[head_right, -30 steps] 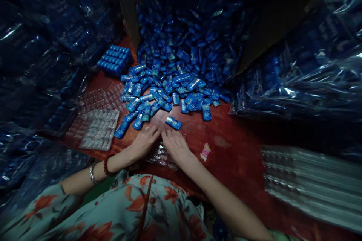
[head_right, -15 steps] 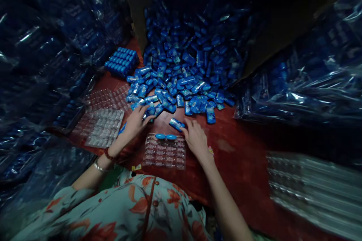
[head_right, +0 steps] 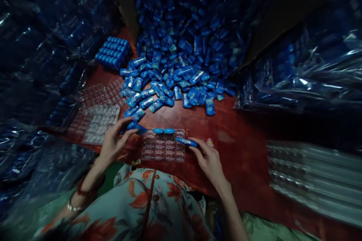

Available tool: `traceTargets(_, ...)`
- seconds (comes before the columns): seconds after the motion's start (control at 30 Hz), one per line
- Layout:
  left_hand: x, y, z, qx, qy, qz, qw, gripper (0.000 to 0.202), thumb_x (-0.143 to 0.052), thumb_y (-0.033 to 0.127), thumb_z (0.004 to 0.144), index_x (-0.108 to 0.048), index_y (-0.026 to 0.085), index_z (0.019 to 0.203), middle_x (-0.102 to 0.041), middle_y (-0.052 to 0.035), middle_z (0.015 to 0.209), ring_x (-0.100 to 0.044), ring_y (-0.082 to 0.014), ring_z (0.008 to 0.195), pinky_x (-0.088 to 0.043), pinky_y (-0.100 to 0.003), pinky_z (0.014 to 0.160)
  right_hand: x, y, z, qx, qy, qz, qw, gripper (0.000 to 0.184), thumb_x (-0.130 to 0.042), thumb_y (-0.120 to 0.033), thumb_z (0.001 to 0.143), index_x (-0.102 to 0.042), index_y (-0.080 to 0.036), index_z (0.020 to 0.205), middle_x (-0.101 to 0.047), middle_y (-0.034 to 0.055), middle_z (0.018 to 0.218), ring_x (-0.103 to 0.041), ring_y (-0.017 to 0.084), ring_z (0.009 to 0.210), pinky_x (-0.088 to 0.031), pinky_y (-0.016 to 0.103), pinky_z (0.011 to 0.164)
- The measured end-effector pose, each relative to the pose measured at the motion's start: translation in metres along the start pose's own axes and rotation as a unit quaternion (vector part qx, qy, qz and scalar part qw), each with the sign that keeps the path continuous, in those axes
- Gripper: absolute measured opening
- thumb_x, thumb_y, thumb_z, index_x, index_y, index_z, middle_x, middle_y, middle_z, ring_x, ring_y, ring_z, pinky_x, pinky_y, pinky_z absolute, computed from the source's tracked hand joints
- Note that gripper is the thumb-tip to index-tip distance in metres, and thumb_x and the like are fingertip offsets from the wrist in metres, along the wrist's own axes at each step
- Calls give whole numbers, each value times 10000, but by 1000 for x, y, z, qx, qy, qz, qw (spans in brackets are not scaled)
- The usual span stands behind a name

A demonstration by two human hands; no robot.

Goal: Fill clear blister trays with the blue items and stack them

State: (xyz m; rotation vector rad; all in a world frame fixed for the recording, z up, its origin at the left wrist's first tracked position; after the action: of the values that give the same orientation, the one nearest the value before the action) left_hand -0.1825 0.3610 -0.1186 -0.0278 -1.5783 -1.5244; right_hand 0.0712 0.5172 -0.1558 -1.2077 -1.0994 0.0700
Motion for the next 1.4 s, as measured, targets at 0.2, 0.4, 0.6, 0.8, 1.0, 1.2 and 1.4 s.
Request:
traceTargets(0.2,-45,11,-30,-91,-12,-46,995,184,-533,209,875,-606,180,1041,-678,-44,958,-599,-176,915,-495,-309,826,-36,-35,4,159,-65,-111,979,285,-395,-210,912,-561,-197,1143,-633,96,1062,-594,202,970,-496,359,839)
traceTargets(0.4,-69,7,-32,-228,-122,87,962,313,-351,141,928,-535,135,1182,-620,-140,1086,-533,-217,1027,-491,-406,857,-57,-63,17,217,-136,-327,910,375,-372,-37,844,-544,-141,1160,-607,125,959,-559,227,889,-476,360,785)
traceTargets(0.6,-71,16,-23,-229,-229,188,927,307,-351,164,917,-532,135,1164,-588,-150,1068,-503,-244,1031,-474,-455,887,-77,-90,27,254,-150,-372,880,317,-368,-59,863,-557,-135,1106,-609,113,886,-561,218,844,-462,336,729)
traceTargets(0.8,-59,7,-39,-282,-182,198,921,331,-364,144,909,-518,132,1202,-576,-153,1110,-494,-245,1086,-446,-418,920,-81,-93,18,235,-98,-379,890,285,-386,-141,908,-548,-165,1142,-634,104,938,-585,213,871,-446,336,793)
traceTargets(1.0,-28,-13,-10,-137,39,104,984,315,-378,169,925,-542,223,1189,-563,-92,1076,-539,-187,998,-465,-342,842,-57,-92,37,131,-92,-367,916,321,-350,-339,954,-547,-214,1174,-656,73,771,-621,192,687,-398,274,580)
traceTargets(1.2,-71,-12,86,-11,-64,234,970,396,-550,305,864,-534,102,1203,-586,-161,1088,-524,-278,1003,-433,-412,843,-44,-88,96,34,-220,-362,905,233,-377,-274,938,-592,-202,994,-668,113,869,-648,255,821,-406,292,617)
traceTargets(1.4,-75,-2,96,-8,-110,249,962,437,-528,330,880,-486,117,1260,-583,-157,1148,-519,-283,1065,-414,-414,885,-55,-85,68,57,-250,-324,911,295,-333,-98,907,-500,-172,1139,-654,114,905,-649,217,835,-434,277,672)
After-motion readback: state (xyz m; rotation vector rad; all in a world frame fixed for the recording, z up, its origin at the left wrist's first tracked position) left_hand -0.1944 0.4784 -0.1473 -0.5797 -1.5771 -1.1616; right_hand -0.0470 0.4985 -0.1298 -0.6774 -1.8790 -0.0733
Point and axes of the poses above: each hand's wrist, its own z-axis towards the middle knuckle, its own x-axis out of the back of the hand, y = z × x, the point moved 5 cm from there along z, towards the middle knuckle
